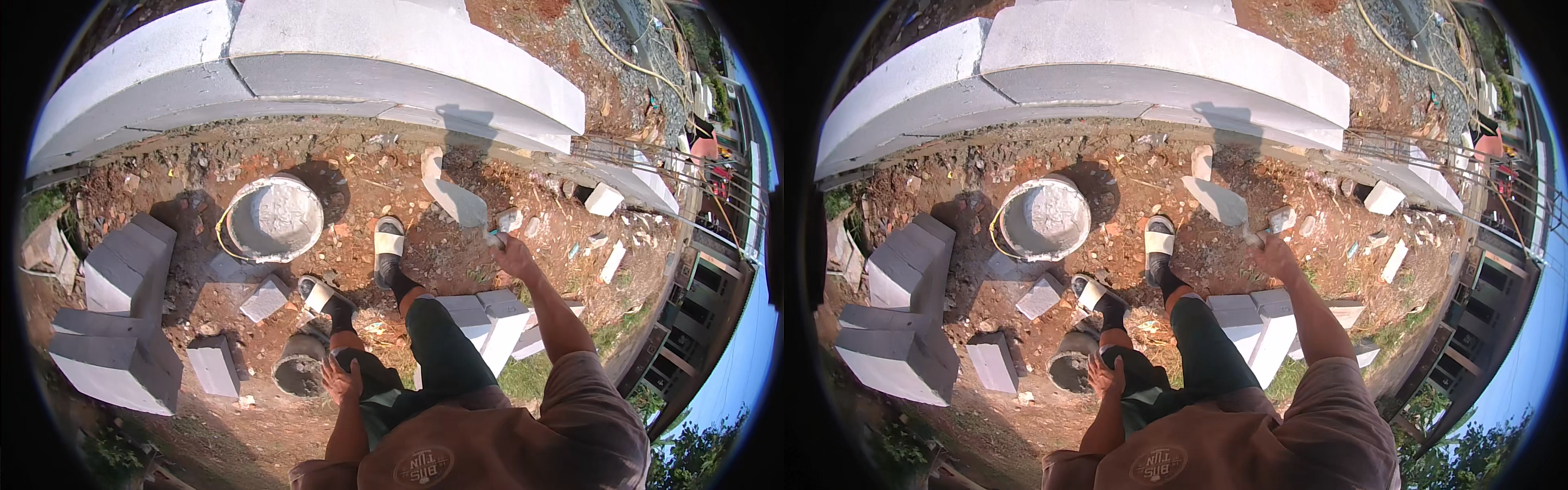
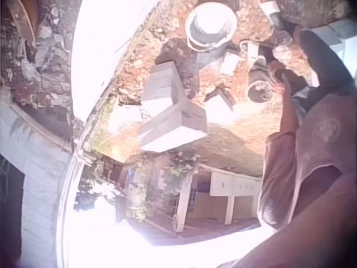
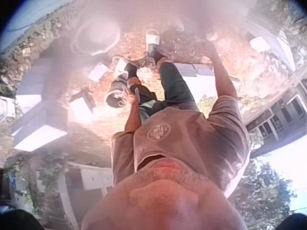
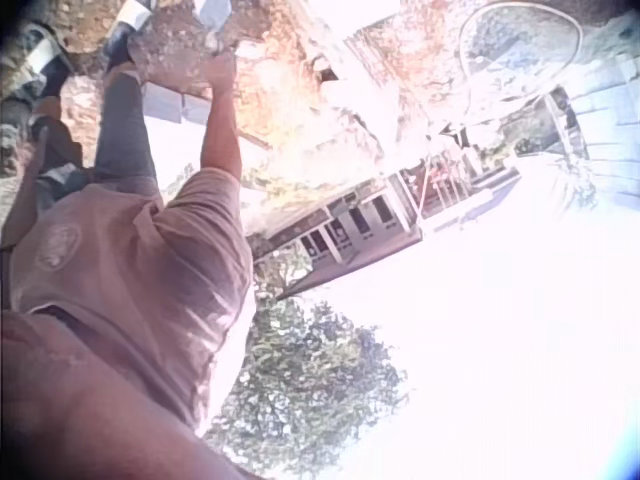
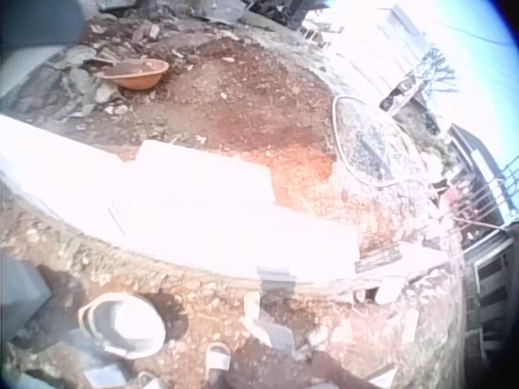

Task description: The person scoops mortar from a bucket with a trowel and applies it to the joints of a low wall made of concrete blocks. They then pick up a concrete block, place it on the wall, and adjust its position. The person repeats the process of applying mortar and placing blocks to extend the wall.

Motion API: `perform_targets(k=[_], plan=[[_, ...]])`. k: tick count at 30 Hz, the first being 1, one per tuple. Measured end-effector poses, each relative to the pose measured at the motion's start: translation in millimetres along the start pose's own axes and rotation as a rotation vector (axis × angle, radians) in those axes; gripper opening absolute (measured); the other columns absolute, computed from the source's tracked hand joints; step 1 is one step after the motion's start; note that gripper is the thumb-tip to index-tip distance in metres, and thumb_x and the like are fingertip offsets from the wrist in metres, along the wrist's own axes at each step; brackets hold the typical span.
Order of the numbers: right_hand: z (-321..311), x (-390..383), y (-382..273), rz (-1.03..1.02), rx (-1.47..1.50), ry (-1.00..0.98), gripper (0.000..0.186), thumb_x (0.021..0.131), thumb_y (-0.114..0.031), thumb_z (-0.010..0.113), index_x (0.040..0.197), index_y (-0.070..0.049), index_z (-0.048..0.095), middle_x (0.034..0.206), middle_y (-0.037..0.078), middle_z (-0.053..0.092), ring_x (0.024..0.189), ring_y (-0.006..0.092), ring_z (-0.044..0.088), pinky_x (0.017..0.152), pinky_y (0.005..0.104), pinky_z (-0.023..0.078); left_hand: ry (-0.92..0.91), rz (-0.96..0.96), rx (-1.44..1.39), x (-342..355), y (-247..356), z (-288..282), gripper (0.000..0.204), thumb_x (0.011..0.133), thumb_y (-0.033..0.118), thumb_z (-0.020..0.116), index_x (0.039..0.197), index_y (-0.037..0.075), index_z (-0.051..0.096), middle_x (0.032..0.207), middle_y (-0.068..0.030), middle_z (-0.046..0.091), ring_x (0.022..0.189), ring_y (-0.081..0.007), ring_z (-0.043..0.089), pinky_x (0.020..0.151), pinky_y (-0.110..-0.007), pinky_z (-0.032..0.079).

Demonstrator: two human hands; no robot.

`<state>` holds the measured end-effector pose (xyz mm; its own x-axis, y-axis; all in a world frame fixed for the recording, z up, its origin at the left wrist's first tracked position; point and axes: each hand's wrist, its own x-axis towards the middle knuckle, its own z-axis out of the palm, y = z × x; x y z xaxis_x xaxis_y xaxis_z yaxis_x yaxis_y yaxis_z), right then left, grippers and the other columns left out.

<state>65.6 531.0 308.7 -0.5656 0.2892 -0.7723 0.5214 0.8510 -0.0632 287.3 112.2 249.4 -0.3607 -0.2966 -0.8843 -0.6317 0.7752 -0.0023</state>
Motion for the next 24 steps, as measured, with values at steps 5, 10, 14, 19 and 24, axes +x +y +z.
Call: perform_targets(k=[5,10,14,19,24], plan=[[-133,38,69,0.062,-0.449,0.058,0.050,0.085,-0.046,0.051,0.100,0.001,0.058,0.100,0.023,0.063,0.089,0.0367,0.062,0.078,0.0425,0.050,0.223,0.027,-0.132,-13,-41,14,0.069,0.082,0.040,0.059,0.132,-0.002,0.038,0.136,-0.0249,0.036,0.125,-0.0408,0.035,0.104,-0.047,0.030],[-180,127,85,0.159,-0.304,-0.095,0.047,0.082,-0.041,0.058,0.093,0.005,0.060,0.095,0.024,0.063,0.087,0.0344,0.063,0.077,0.0411,0.049,0.305,-0.090,-0.236,-35,-51,-14,0.058,0.085,0.034,0.057,0.125,-0.006,0.044,0.126,-0.0272,0.045,0.118,-0.0419,0.042,0.098,-0.045,0.036],[-210,111,25,0.055,-0.250,-0.130,0.053,0.078,-0.039,0.065,0.096,0.010,0.062,0.104,0.030,0.060,0.098,0.0354,0.060,0.083,0.0401,0.047,0.323,-0.150,-0.348,-46,-37,-13,0.055,0.085,0.036,0.057,0.118,-0.008,0.049,0.119,-0.0269,0.050,0.114,-0.0426,0.044,0.096,-0.044,0.038],[-224,110,-3,-0.054,-0.283,-0.167,0.070,0.077,-0.042,0.065,0.110,0.018,0.049,0.107,0.032,0.058,0.104,0.0376,0.057,0.089,0.0397,0.045,0.185,-0.110,-0.357,-59,25,-28,0.064,0.085,0.044,0.055,0.120,-0.009,0.047,0.123,-0.0315,0.045,0.114,-0.0450,0.045,0.095,-0.046,0.038],[-205,101,-21,-0.084,-0.305,-0.011,0.063,0.078,-0.042,0.063,0.107,0.013,0.055,0.109,0.030,0.057,0.106,0.0368,0.056,0.093,0.0399,0.043,0.226,-0.039,-0.383,-55,39,-26,0.061,0.085,0.042,0.056,0.118,-0.008,0.048,0.118,-0.0314,0.048,0.111,-0.0458,0.047,0.091,-0.046,0.040]])
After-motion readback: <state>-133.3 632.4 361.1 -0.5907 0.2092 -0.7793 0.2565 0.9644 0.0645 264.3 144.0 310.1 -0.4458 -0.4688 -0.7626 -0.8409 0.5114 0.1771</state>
